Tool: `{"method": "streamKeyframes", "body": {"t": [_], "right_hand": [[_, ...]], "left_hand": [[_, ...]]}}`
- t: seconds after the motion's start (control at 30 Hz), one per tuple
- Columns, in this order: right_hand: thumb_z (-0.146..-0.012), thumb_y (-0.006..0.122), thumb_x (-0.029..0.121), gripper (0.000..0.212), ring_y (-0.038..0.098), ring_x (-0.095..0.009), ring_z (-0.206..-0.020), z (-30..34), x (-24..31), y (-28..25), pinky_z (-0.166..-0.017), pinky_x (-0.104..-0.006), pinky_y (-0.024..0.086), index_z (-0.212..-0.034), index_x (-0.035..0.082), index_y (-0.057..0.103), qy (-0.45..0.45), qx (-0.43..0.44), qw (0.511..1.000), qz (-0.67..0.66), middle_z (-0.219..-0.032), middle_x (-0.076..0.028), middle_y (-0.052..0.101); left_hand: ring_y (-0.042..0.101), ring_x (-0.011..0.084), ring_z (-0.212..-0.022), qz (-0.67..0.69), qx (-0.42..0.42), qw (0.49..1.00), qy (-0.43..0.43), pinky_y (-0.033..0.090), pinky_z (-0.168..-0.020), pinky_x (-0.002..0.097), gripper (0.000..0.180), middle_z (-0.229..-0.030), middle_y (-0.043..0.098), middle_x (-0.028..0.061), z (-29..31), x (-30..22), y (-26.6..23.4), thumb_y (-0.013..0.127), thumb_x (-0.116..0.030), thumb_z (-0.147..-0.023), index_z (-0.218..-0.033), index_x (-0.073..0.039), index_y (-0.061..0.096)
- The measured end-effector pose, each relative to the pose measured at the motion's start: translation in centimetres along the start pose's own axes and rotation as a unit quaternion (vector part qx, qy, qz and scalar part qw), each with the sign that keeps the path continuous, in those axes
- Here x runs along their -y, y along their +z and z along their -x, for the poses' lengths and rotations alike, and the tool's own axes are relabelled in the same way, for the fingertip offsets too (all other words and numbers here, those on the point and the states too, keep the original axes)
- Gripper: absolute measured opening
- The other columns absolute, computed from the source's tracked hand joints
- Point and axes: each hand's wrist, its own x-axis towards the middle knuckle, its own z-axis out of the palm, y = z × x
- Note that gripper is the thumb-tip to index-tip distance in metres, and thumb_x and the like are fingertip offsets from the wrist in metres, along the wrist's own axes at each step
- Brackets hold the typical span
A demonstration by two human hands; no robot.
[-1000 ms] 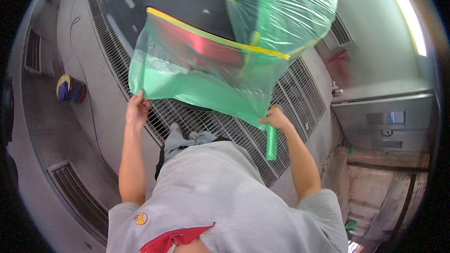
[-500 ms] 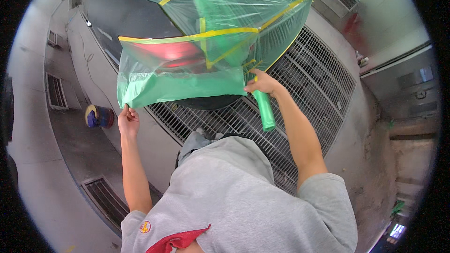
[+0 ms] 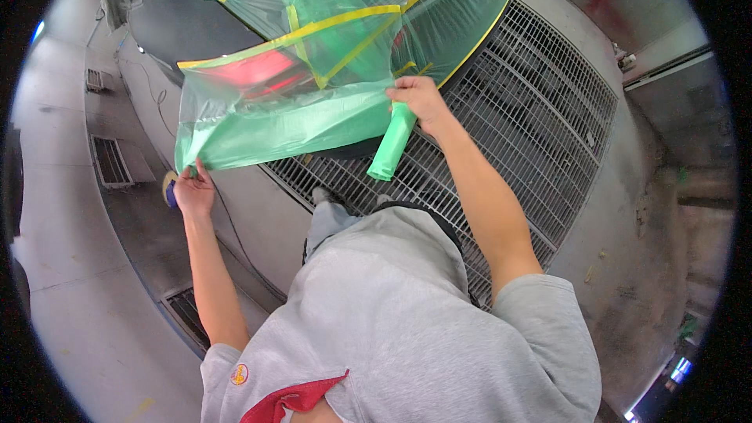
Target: The person covers the rear of a car with a green plastic sheet and secures it using yellow masking tape. They smooth the plastic, apply tape along the edges, and add additional tape strips to hold the sheet in place around the taillights and trunk.
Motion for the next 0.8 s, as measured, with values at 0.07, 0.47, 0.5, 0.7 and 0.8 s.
{"method": "streamKeyframes", "body": {"t": [0.07, 0.47, 0.5, 0.7, 0.8], "right_hand": [[-0.092, 0.074, 0.008, 0.015, 0.068, -0.017, -0.073, 1.6, 2.2, -0.1, -0.066, -0.0329, 0.055, -0.103, -0.001, 0.071, -0.053, 0.033, 0.997, -0.038, -0.092, -0.010, 0.074], [-0.091, 0.076, 0.008, 0.019, 0.064, -0.008, -0.075, 5.9, 10.2, 1.3, -0.064, -0.0239, 0.052, -0.109, 0.001, 0.073, -0.230, 0.068, 0.968, 0.073, -0.096, -0.004, 0.073], [-0.090, 0.077, 0.007, 0.018, 0.064, -0.008, -0.076, 5.6, 9.8, 1.0, -0.065, -0.0238, 0.051, -0.108, 0.001, 0.074, -0.215, 0.026, 0.970, 0.114, -0.094, -0.002, 0.072], [-0.086, 0.079, 0.001, 0.026, 0.065, -0.011, -0.080, 2.3, 4.5, -1.5, -0.075, -0.0272, 0.052, -0.111, 0.000, 0.073, -0.152, -0.048, 0.978, 0.134, -0.096, -0.003, 0.070], [-0.086, 0.079, 0.001, 0.033, 0.067, -0.017, -0.086, 1.0, 2.4, -1.8, -0.080, -0.0304, 0.054, -0.118, -0.004, 0.071, -0.185, -0.125, 0.974, 0.042, -0.105, -0.008, 0.071]], "left_hand": [[0.070, 0.0217, -0.098, 0.013, 0.015, 1.000, 0.011, 0.063, -0.083, 0.0308, 0.029, -0.118, 0.069, 0.0093, 0.7, -0.6, 1.2, 0.053, -0.018, -0.105, -0.124, 0.003, 0.060], [0.068, 0.0317, -0.109, 0.045, 0.109, 0.980, 0.160, 0.060, -0.094, 0.0425, 0.031, -0.122, 0.063, 0.0188, -3.7, -2.7, 1.1, 0.058, 0.010, -0.092, -0.122, 0.007, 0.054], [0.067, 0.0312, -0.111, 0.045, 0.064, 0.987, 0.141, 0.060, -0.095, 0.0420, 0.030, -0.124, 0.063, 0.0193, -4.1, -1.5, 0.5, 0.057, 0.009, -0.093, -0.123, 0.006, 0.054], [0.059, 0.0368, -0.127, 0.224, 0.056, 0.971, -0.056, 0.049, -0.109, 0.0519, 0.047, -0.132, 0.059, 0.0225, -1.6, 9.5, 2.6, 0.065, -0.026, -0.100, -0.129, 0.008, 0.050], [0.054, 0.0359, -0.135, 0.154, 0.030, 0.974, -0.162, 0.042, -0.117, 0.0519, 0.072, -0.146, 0.049, 0.0236, 0.1, 12.9, 5.2, 0.071, -0.043, -0.098, -0.139, 0.009, 0.045]]}}
